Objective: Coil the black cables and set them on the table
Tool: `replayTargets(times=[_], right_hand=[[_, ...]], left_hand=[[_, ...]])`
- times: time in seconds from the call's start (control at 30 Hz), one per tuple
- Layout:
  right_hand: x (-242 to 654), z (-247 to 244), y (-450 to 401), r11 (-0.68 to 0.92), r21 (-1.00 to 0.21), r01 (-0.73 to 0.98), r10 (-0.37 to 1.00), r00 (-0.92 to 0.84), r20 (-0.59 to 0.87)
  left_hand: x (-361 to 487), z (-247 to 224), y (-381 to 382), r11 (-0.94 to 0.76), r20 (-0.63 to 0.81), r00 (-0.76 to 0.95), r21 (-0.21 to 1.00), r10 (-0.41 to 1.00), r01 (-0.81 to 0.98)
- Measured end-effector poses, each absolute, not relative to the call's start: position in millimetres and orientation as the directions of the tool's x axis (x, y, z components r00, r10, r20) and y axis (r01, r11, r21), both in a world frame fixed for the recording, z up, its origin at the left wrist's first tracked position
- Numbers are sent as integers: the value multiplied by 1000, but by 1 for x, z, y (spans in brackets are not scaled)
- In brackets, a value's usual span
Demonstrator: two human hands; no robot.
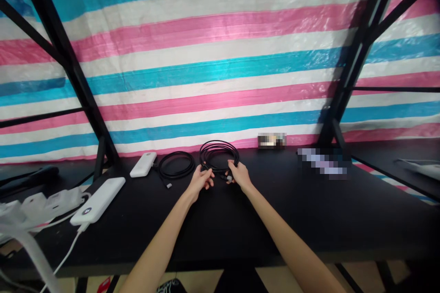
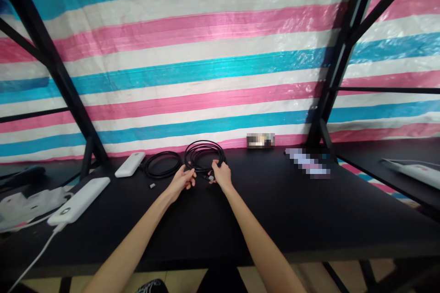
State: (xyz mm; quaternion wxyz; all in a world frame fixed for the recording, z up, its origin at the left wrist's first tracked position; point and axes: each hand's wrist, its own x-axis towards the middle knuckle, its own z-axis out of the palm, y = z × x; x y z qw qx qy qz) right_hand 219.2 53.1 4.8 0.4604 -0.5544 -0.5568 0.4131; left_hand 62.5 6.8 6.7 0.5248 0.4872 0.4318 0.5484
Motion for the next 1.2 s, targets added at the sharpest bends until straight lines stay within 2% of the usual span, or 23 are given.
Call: replayTargets(times=[0.17, 0.33, 0.53, 0.7, 0.8, 0.87, 0.93, 1.0, 1.03, 1.1, 1.2], right_hand=[[221, 2, 55, 65, -951, 303, 992, 81, 94], [222, -1, 58, 20, -935, 354, 997, 67, 46], [223, -7, 65, 26, -892, 451, 986, 133, 96], [226, -3, 62, 20, -845, 535, 980, 158, 124], [228, 4, 56, 9, -768, 641, 976, 160, 145], [230, 8, 54, -9, -716, 698, 976, 160, 144], [233, 10, 53, -32, -685, 728, 977, 166, 131], [235, 11, 53, -53, -665, 745, 977, 177, 120], [236, 12, 53, -63, -655, 753, 976, 185, 119], [238, 13, 54, -79, -631, 772, 972, 200, 123], [239, 13, 54, -90, -614, 785, 969, 210, 127]], left_hand=[[64, 11, 3, -13, 17, 41, 995, 999, -100], [63, 13, 1, 12, -3, 65, 989, 998, -145], [62, 15, 0, 38, -25, 84, 986, 996, -163], [63, 15, -1, 16, 6, 123, 984, 992, -176], [61, 13, 2, -19, 44, 155, 987, 987, -161], [57, 10, 6, -79, 82, 82, 996, 993, -48], [50, 8, 8, -179, 202, -76, 955, 976, 238], [41, 8, 7, -219, 399, -186, 771, 898, 599], [37, 8, 6, -188, 482, -206, 647, 852, 739], [30, 9, 4, -51, 559, -240, 455, 794, 889], [22, 7, 3, 182, 503, -345, 344, 793, 921]])
